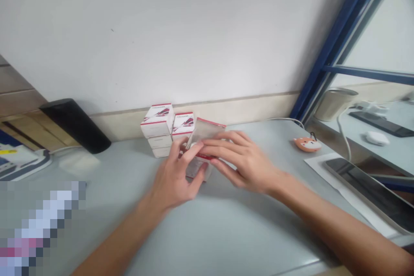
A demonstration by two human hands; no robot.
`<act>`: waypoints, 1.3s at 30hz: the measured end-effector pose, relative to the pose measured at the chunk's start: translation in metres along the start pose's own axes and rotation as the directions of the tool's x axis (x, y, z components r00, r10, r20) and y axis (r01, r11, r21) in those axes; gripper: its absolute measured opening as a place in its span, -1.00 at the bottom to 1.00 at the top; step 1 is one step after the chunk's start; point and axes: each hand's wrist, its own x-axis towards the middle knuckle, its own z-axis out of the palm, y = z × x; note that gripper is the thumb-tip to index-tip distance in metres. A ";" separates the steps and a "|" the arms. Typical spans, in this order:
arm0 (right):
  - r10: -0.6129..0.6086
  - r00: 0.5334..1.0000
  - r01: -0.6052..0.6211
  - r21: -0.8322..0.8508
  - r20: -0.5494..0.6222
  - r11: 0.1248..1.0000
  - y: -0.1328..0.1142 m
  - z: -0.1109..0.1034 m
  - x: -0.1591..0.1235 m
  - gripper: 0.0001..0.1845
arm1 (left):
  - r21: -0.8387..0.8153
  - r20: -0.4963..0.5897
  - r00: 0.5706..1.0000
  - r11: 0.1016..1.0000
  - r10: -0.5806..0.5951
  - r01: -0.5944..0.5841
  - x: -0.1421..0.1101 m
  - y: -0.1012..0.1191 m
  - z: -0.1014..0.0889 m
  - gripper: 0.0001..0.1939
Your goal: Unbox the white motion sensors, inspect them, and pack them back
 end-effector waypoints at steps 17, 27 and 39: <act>0.655 0.738 -0.650 -0.090 0.162 0.755 0.068 -0.014 -0.016 -0.74 | 0.116 -0.229 0.963 0.979 -0.141 0.171 -0.007 0.017 0.015 -0.65; 0.144 0.976 -0.151 -0.033 -0.163 0.988 -0.004 -0.024 0.001 -0.87 | 0.332 -0.192 0.976 0.943 0.100 -0.031 -0.003 0.042 0.008 -0.66; 0.316 0.945 -0.325 0.131 0.088 0.937 0.010 -0.033 0.000 -0.92 | 0.388 -0.156 0.977 0.919 0.145 -0.075 -0.004 0.055 0.007 -0.61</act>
